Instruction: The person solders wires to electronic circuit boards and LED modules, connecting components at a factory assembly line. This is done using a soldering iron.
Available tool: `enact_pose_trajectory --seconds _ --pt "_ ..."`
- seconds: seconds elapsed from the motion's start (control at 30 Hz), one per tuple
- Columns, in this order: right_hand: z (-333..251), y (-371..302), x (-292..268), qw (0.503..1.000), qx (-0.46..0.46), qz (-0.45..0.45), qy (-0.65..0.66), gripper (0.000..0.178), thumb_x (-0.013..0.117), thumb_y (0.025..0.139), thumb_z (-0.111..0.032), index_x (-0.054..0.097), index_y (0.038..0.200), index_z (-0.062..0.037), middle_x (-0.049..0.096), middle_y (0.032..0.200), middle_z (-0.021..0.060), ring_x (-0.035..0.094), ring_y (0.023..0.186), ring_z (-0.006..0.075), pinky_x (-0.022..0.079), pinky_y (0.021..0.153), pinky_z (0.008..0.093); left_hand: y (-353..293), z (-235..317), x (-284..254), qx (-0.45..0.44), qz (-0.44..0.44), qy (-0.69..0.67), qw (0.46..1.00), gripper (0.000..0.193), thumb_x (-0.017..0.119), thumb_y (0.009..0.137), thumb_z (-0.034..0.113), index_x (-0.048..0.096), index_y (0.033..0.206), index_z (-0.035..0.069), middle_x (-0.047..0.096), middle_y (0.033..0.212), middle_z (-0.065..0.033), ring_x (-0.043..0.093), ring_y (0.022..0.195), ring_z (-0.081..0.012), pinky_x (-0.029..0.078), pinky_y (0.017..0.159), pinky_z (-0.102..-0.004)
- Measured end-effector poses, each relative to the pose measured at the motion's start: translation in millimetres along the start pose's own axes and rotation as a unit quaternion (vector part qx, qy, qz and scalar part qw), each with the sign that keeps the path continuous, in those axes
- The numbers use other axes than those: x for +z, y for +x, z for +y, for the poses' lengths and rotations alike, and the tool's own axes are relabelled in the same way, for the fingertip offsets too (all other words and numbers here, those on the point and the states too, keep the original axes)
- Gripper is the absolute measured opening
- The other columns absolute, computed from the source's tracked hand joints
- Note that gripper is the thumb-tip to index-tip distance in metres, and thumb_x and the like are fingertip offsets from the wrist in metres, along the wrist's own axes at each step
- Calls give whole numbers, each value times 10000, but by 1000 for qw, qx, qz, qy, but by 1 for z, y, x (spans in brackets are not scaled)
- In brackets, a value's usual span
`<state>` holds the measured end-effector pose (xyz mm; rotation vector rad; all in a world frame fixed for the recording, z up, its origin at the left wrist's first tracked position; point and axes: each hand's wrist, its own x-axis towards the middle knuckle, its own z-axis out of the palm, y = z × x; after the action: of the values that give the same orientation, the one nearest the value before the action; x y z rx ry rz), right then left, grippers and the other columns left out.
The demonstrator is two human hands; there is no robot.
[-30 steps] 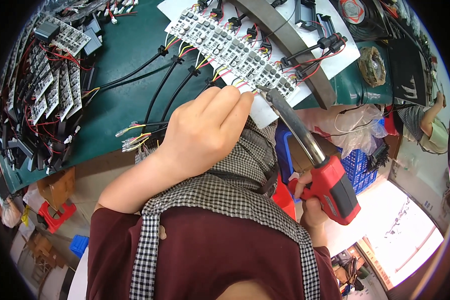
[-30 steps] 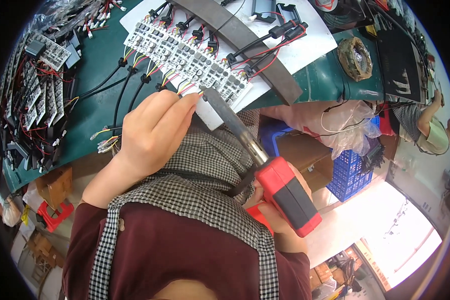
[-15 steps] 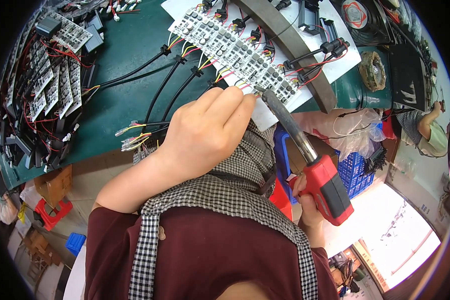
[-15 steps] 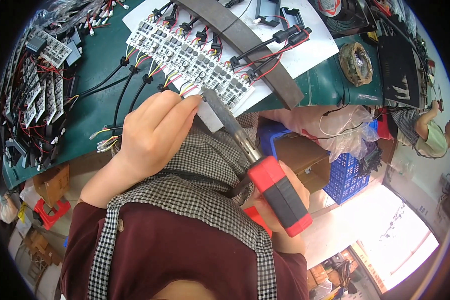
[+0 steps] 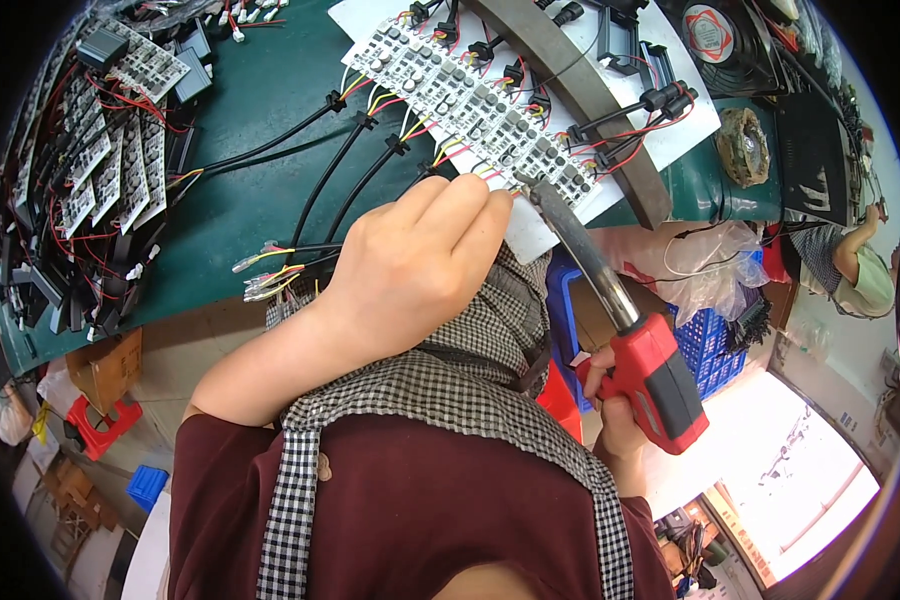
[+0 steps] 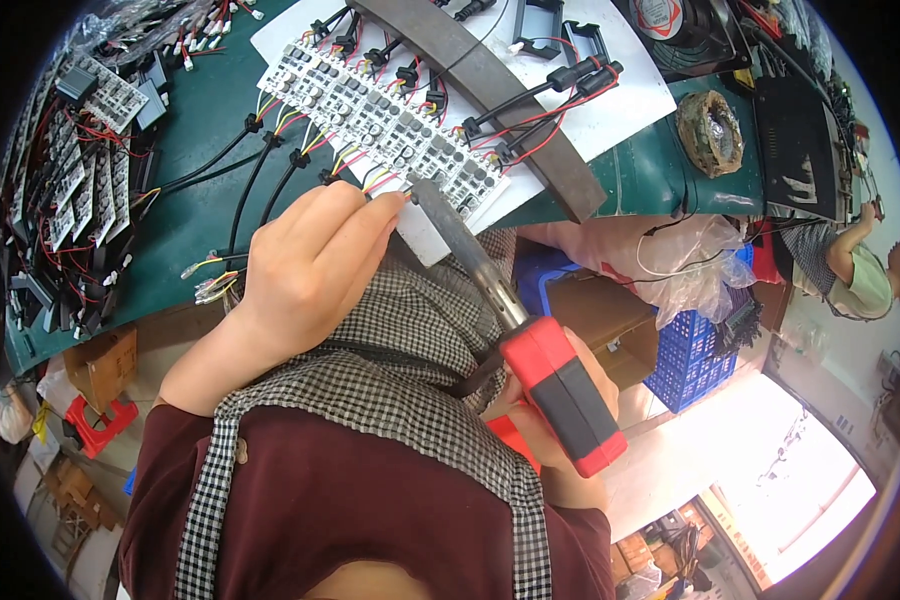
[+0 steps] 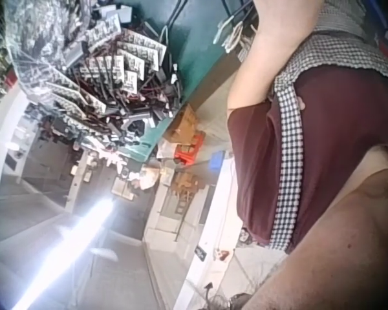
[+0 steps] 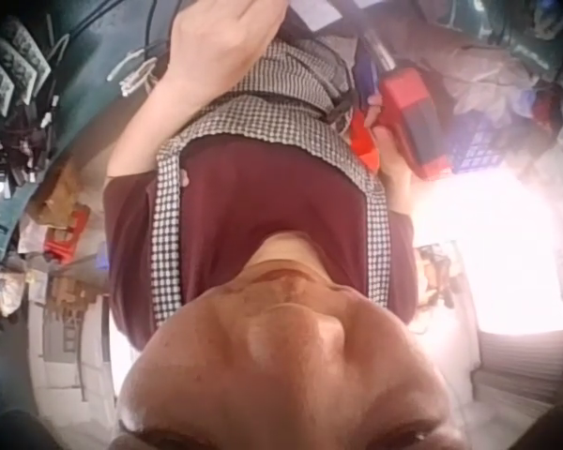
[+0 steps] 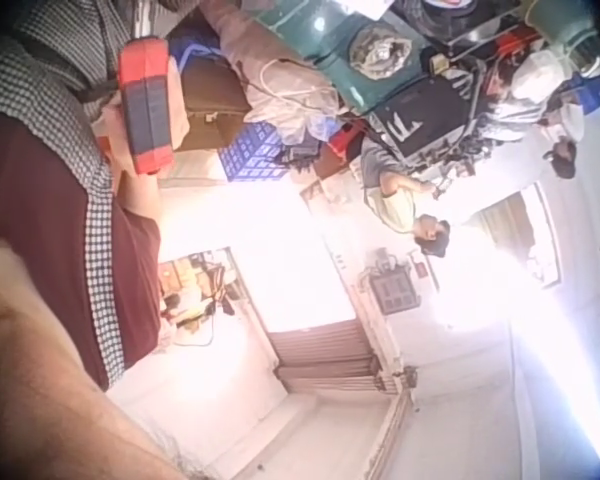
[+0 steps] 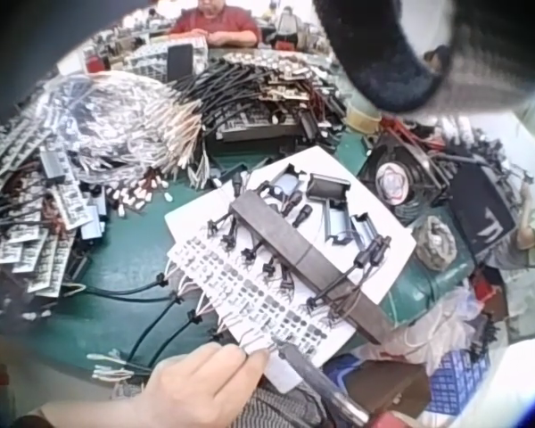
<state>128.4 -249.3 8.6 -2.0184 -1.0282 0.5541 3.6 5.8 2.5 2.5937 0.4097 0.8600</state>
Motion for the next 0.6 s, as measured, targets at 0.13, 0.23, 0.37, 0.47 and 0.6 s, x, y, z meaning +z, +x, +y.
enact_pose_trajectory --seconds 0.13,0.23,0.37,0.47,0.6 --pt "11 -6 1 998 21 11 60 489 741 665 -91 560 1098 46 647 954 134 662 812 257 517 727 306 1 1 0 1 1 0 1000 247 660 671 -45 606 910 -14 468 694 -53 505 575 -184 413 485 -303" --pt "17 -7 -4 993 0 -37 110 540 763 655 -113 539 1112 66 647 963 133 662 818 251 519 717 293 1 1 0 -2 -1 0 1000 248 660 669 -44 605 909 -15 468 694 -54 506 578 -185 415 486 -302" --pt "8 -2 -9 995 17 -46 83 619 770 689 -226 499 1153 80 639 959 150 647 765 230 503 750 313 -1 1 -1 -6 -4 11 1000 239 659 676 -43 605 907 -14 467 695 -52 506 579 -185 414 485 -301" --pt "-11 3 -1 974 58 -14 220 730 779 700 -286 426 1216 89 634 953 160 626 726 214 492 769 338 -1 1 1 -2 1 3 1000 233 658 684 -43 607 909 -13 461 689 -50 501 577 -181 411 484 -298" --pt "-27 13 15 974 38 73 211 656 576 811 -547 503 1023 69 518 705 76 442 454 106 321 434 234 0 2 1 -1 -6 10 1000 236 657 689 -40 611 918 -10 450 687 -46 495 575 -175 408 484 -296"
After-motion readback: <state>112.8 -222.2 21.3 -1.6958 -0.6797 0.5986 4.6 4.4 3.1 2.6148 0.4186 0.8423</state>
